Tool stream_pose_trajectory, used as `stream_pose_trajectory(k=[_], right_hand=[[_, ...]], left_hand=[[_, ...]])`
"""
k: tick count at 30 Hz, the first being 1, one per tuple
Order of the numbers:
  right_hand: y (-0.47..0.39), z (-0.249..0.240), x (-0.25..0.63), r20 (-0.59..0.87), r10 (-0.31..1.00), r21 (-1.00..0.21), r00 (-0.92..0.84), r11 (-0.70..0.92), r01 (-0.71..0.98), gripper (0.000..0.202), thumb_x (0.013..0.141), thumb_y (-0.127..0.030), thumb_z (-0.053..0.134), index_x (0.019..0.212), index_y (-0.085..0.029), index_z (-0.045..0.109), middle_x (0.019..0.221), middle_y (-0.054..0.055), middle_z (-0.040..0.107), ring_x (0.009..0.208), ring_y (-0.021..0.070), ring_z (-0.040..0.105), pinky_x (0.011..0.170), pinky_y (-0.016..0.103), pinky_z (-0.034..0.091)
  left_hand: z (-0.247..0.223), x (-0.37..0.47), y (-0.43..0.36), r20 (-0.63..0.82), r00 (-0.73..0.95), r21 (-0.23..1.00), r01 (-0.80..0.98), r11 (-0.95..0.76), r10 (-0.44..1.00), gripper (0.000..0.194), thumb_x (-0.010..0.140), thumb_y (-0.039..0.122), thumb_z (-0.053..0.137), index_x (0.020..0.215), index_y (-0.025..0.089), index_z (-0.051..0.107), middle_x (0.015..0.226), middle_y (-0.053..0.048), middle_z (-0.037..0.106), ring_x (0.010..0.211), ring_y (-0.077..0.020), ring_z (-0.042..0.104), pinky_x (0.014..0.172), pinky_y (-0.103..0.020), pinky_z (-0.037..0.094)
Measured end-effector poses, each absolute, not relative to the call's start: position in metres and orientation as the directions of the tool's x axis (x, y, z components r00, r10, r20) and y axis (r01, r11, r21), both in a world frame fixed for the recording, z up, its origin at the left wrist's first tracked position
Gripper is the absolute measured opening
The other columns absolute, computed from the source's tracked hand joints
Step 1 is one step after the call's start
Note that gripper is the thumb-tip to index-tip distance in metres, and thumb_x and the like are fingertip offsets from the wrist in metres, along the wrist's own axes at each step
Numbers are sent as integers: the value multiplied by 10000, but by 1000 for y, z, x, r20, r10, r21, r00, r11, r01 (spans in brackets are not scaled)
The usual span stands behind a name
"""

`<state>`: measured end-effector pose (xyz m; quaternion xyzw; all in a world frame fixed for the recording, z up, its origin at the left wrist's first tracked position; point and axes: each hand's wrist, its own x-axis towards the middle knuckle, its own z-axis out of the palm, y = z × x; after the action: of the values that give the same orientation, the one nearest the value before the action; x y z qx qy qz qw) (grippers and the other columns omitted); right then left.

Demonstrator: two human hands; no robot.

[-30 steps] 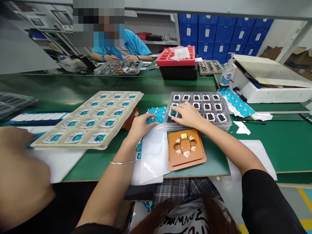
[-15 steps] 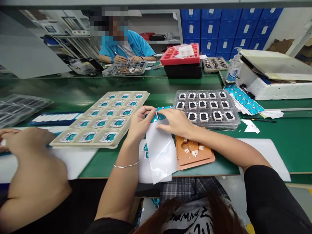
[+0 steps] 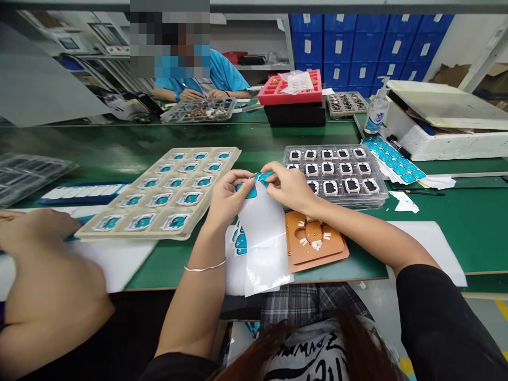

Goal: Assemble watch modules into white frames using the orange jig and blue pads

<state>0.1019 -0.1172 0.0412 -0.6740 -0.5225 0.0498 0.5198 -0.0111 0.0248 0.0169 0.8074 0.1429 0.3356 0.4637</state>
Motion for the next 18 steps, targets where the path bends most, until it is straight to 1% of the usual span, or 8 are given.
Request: stream_pose_trajectory(k=[3, 5, 7, 9, 12, 14, 15, 18], right_hand=[[-134, 52, 115, 451, 720, -821, 528, 102, 562, 180, 695, -108, 588, 859, -173, 623, 772, 9, 701, 744, 163, 681, 722, 300, 552], [-153, 59, 122, 378, 762, -875, 525, 110, 471, 118, 686, -168, 651, 803, -164, 634, 739, 11, 679, 719, 155, 657, 697, 297, 537], [-175, 63, 124, 261, 844, -924, 469, 78, 375, 144, 670, -224, 708, 784, -157, 651, 706, 2, 658, 674, 133, 626, 662, 281, 517], [-196, 64, 121, 136, 909, -949, 395, 5, 317, 157, 672, -248, 725, 785, -155, 668, 680, -8, 643, 628, 110, 595, 616, 261, 491], [-217, 59, 113, 24, 946, -929, 325, -99, 357, 101, 712, -220, 685, 791, -159, 687, 679, -9, 647, 583, 90, 562, 564, 243, 451], [-224, 54, 109, 21, 948, -882, 317, -132, 453, 81, 735, -185, 652, 796, -165, 701, 701, -1, 665, 589, 90, 557, 561, 244, 435], [-226, 52, 108, 42, 947, -849, 320, -135, 510, 90, 740, -167, 645, 803, -169, 709, 716, 4, 674, 610, 96, 563, 570, 248, 432], [-228, 45, 108, 148, 942, -735, 301, -99, 670, 111, 747, -137, 653, 814, -182, 729, 741, 17, 697, 706, 136, 575, 636, 277, 439]], left_hand=[[15, -13, 31, 413, 707, 794, 28, -607, 574, 307, 813, 458, 615, 968, 195, 648, 815, -42, 685, 764, -176, 642, 679, -273, 485], [12, -14, 35, 411, 687, 748, 122, -653, 599, 274, 826, 421, 604, 965, 190, 654, 815, -59, 690, 799, -217, 645, 740, -331, 482], [8, -14, 38, 404, 679, 697, 206, -687, 613, 263, 833, 396, 592, 961, 178, 665, 850, -94, 700, 854, -271, 642, 808, -404, 470], [5, -13, 39, 403, 682, 647, 259, -717, 610, 274, 841, 389, 578, 968, 165, 674, 945, -135, 707, 953, -322, 624, 887, -470, 441], [4, -12, 36, 427, 695, 582, 279, -764, 579, 304, 860, 398, 560, 1003, 156, 676, 1095, -159, 691, 1068, -343, 583, 961, -491, 407], [7, -11, 30, 486, 720, 525, 213, -824, 496, 291, 888, 393, 539, 1005, 164, 675, 1074, -134, 705, 1026, -305, 600, 920, -447, 442], [10, -11, 25, 532, 732, 489, 145, -860, 426, 272, 902, 389, 535, 988, 174, 677, 1034, -113, 717, 987, -278, 612, 888, -419, 460], [20, -13, 5, 666, 731, 370, -154, -916, 146, 207, 931, 368, 545, 913, 209, 677, 927, -52, 734, 899, -212, 625, 850, -373, 470]])
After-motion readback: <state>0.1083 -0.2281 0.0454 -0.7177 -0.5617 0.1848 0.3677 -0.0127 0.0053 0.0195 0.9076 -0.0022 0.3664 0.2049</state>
